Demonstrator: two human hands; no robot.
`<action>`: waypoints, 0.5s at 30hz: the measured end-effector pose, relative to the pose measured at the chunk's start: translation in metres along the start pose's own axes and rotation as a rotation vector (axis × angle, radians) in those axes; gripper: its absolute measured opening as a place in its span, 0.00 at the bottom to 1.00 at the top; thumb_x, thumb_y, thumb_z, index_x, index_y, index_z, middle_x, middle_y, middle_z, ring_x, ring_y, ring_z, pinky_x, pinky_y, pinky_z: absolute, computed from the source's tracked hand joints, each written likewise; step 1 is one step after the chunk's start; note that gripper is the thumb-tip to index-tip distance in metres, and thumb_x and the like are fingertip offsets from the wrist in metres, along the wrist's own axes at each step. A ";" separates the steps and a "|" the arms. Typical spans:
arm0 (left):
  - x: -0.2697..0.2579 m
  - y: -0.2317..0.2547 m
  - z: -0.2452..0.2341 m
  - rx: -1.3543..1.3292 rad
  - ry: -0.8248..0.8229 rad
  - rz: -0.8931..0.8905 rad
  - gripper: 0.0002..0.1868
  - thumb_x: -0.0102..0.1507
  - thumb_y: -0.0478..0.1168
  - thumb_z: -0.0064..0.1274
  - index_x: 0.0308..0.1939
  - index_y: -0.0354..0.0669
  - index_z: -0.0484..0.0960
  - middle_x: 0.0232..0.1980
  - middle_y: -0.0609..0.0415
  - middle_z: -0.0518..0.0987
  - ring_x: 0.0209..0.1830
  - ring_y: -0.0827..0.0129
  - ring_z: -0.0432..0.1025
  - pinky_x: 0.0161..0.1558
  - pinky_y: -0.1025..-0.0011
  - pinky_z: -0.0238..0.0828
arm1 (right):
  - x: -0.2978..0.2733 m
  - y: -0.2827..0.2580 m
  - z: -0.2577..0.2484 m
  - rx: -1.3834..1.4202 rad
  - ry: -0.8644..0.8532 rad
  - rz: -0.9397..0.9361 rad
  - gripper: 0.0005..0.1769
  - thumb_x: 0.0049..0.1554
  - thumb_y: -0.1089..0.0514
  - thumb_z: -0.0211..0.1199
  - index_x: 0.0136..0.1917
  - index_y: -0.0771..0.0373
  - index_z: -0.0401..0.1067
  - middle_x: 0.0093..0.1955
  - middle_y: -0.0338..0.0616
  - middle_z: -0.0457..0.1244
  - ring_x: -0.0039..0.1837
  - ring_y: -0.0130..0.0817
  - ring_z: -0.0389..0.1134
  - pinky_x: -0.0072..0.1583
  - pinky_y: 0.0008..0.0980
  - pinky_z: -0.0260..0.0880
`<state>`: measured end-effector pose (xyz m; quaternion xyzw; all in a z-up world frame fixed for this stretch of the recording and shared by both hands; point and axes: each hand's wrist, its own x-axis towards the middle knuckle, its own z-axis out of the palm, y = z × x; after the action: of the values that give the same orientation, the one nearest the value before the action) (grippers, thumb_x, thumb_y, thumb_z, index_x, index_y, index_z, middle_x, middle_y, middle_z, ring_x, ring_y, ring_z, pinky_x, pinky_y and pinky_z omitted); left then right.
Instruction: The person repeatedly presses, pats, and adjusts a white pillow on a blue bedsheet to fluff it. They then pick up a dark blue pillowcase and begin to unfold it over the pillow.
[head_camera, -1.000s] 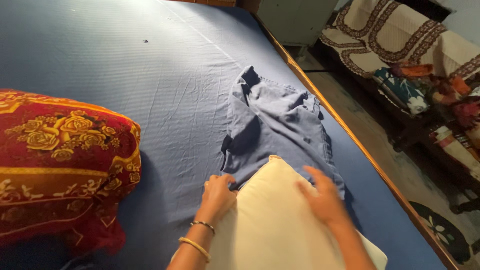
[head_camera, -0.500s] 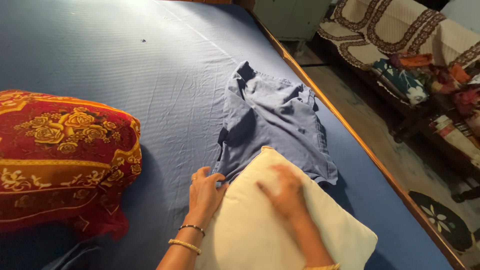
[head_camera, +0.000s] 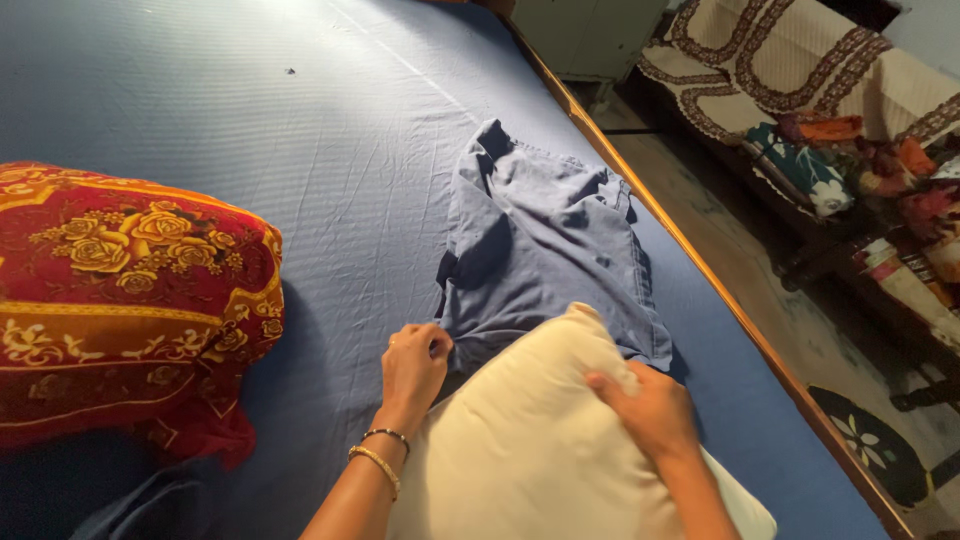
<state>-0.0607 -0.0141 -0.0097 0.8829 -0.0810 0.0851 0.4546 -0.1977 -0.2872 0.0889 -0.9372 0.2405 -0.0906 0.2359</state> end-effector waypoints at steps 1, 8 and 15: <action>0.006 0.006 -0.002 -0.058 0.058 -0.009 0.04 0.58 0.37 0.56 0.35 0.49 0.85 0.45 0.51 0.84 0.49 0.52 0.75 0.50 0.59 0.71 | -0.001 0.011 -0.008 0.061 -0.024 0.055 0.38 0.44 0.28 0.67 0.50 0.64 0.82 0.35 0.51 0.71 0.41 0.45 0.73 0.46 0.42 0.72; 0.026 0.035 -0.007 -0.276 0.030 -0.144 0.08 0.68 0.41 0.49 0.45 0.41 0.76 0.39 0.45 0.82 0.43 0.50 0.77 0.47 0.56 0.70 | 0.010 0.040 -0.025 0.560 -0.379 0.166 0.27 0.48 0.41 0.71 0.44 0.69 0.83 0.34 0.39 0.71 0.37 0.27 0.69 0.42 0.32 0.71; 0.023 0.017 -0.030 0.110 -0.056 -0.014 0.15 0.57 0.39 0.61 0.48 0.49 0.79 0.48 0.47 0.78 0.54 0.50 0.70 0.53 0.54 0.65 | 0.020 -0.037 0.037 0.272 -0.740 -0.001 0.27 0.50 0.39 0.67 0.52 0.61 0.82 0.41 0.40 0.73 0.46 0.29 0.71 0.52 0.34 0.71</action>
<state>-0.0446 -0.0003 0.0260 0.9091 -0.0829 0.0613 0.4035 -0.1548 -0.2538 0.0754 -0.8669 0.1244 0.2220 0.4286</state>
